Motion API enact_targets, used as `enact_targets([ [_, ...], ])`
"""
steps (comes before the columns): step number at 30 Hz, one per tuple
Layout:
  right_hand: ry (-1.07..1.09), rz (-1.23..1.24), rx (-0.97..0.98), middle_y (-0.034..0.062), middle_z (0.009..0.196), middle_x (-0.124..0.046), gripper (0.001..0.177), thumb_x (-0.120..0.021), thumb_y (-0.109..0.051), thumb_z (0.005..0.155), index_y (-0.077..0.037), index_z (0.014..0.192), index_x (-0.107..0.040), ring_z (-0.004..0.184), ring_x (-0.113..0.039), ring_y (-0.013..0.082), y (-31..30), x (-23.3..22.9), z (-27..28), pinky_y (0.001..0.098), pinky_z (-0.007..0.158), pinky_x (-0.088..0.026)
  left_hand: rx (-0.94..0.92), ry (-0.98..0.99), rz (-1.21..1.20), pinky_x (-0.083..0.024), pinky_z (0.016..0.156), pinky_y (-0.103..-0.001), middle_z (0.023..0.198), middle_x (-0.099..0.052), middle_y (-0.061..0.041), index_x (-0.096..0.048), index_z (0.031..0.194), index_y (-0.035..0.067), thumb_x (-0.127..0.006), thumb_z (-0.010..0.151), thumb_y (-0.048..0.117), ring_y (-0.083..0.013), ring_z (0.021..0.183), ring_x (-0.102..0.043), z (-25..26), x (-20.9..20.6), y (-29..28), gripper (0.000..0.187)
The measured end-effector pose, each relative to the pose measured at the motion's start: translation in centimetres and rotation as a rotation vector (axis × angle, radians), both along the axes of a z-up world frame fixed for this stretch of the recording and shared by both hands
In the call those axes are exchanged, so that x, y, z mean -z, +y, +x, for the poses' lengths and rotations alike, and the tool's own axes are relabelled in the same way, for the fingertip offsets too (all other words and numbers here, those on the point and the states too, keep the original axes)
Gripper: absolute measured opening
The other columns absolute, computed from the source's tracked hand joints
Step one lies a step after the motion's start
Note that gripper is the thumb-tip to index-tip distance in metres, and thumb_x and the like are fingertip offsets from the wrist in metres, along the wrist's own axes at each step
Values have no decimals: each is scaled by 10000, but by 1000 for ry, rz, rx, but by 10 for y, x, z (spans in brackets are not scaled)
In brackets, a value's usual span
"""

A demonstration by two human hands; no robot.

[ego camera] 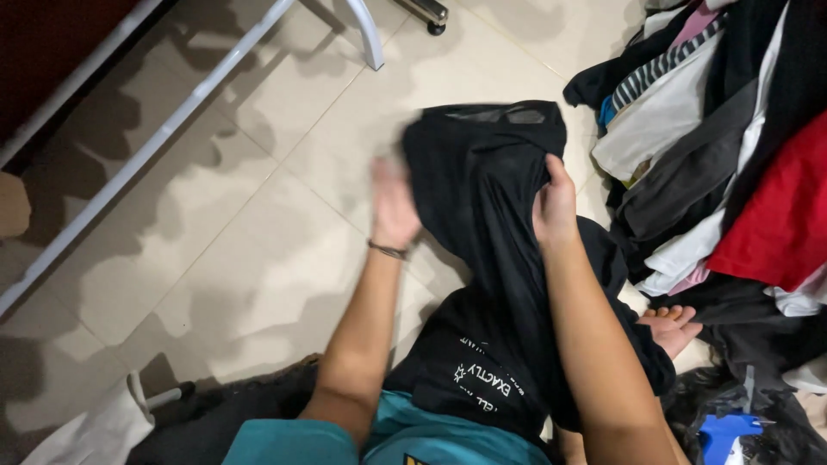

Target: A person sitting on the floor tags various clothing items with a tagging gun and then folds them.

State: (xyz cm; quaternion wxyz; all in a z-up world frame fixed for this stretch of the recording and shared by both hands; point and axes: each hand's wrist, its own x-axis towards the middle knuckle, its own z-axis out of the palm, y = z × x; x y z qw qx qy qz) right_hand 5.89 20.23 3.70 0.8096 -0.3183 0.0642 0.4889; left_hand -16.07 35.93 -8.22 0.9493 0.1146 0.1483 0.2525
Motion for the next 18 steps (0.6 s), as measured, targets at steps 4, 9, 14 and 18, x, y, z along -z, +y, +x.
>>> enact_targets([
  [4,34,-50,45,295,1383,-611,515,-623,-294,993,86,1341,-635,1326,-599,387,-17,3,13,521,1193,-409,438,-53,-181,-359,1186,-583,1526,-460,-243,-520,1475,34,-369,1088,579,-383,1390,-486,28,60,-87,685],
  [9,-1155,-860,-593,201,1478,-550,636,-610,-340,958,-110,1536,-483,1393,-485,329,-71,-57,-7,474,1150,-378,281,15,-123,-423,1149,-577,1404,-590,-239,-631,1369,61,-616,1028,342,-356,1308,-576,31,81,-62,442],
  [14,-1468,-817,-849,369,1277,-632,807,-855,-441,725,70,1311,-639,1268,-541,541,-115,-149,-44,586,1108,-418,83,-83,-93,-396,1175,-574,1489,-500,-249,-527,1459,52,-553,1048,372,-369,1367,-522,14,-60,-26,522],
  [18,-1155,-245,-719,191,1270,-733,541,-836,-16,763,-29,1288,-706,1219,-625,259,-121,-91,-50,470,1056,-503,-80,-321,-203,-338,1213,-583,1541,-468,-203,-492,1486,92,-557,1008,331,-354,1413,-483,29,-63,-25,539],
])
